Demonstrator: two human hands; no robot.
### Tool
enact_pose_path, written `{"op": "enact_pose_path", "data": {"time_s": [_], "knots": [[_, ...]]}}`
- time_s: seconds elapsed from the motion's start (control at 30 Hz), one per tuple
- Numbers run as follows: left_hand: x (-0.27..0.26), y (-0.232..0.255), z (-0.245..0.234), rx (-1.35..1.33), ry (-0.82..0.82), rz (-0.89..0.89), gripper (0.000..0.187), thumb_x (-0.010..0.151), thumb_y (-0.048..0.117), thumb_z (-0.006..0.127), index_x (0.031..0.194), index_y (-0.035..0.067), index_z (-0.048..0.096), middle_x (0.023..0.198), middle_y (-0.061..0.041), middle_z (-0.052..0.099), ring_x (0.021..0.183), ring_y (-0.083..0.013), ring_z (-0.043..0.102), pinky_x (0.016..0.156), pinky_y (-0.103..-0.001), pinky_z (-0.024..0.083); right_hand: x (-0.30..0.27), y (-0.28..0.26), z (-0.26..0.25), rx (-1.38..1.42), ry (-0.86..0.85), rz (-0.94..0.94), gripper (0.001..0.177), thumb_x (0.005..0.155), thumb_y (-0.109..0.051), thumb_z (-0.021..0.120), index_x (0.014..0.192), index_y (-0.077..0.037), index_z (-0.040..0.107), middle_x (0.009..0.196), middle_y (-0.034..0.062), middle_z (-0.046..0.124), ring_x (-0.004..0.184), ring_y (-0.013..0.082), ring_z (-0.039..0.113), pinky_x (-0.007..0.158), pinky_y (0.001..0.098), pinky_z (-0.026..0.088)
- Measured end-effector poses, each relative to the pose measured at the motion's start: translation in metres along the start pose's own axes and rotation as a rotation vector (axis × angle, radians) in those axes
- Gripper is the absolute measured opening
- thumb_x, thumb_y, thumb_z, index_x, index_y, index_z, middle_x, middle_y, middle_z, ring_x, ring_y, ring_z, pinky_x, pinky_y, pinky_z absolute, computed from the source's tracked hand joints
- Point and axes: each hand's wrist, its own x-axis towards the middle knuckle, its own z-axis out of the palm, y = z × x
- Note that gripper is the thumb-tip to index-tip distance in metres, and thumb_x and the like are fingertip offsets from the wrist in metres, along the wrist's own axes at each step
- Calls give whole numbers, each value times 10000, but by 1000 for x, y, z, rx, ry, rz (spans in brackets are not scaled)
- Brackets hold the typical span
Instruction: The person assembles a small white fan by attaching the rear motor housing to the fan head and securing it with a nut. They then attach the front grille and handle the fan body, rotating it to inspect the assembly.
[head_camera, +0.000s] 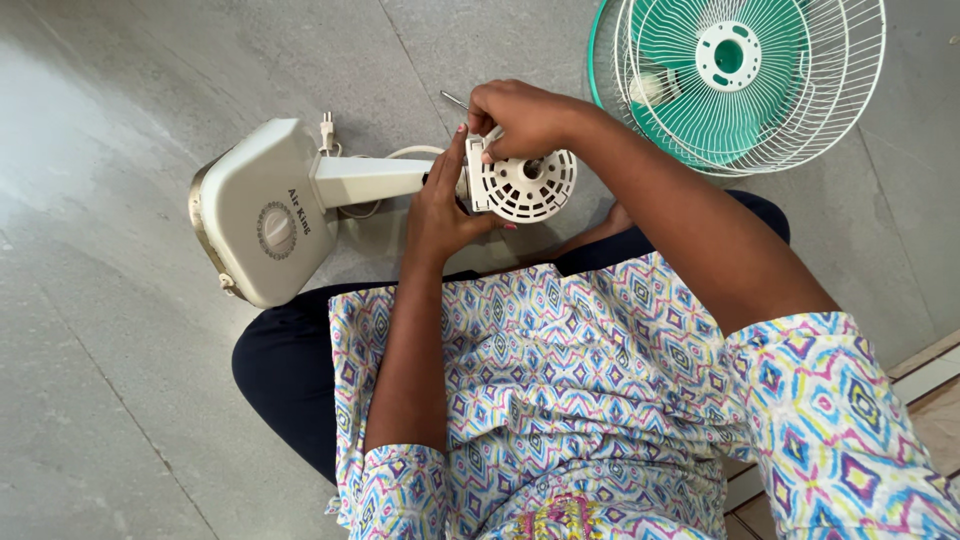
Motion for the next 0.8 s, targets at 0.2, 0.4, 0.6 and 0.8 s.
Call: {"op": "enact_pose_path", "data": {"time_s": [0.2,0.4,0.6,0.8], "knots": [[-1,-4,4,79,8,0,1317,463,449,1017,1572,140,377,1362,-135,634,1174,-340,686,871,-440,608,-11,-12,-6,-11,-15,73,430,715,-53,825,1040,-29,545,1082,149,683,1027,275,696,827,399,568],[-3,-9,8,117,-16,-16,1319,496,522,992,1590,148,357,1382,-117,612,1154,-332,694,839,-440,611,-15,-9,-11,-18,-28,94,438,708,-49,807,1074,-31,568,1091,133,699,1043,267,709,843,391,571],[-3,-10,5,85,-33,2,1301,559,572,953,1617,142,329,1409,-137,598,1191,-353,686,864,-435,613,-20,14,-18,141,3,-67,576,748,-157,849,1236,-16,576,1200,133,703,1166,272,683,989,394,540],[-2,-8,5,88,-25,21,1274,571,490,979,1617,148,336,1402,-141,598,1219,-363,667,885,-450,603,-65,27,-20,33,68,201,602,803,-430,853,1220,-38,665,1153,137,687,1084,255,675,913,401,554]]}}
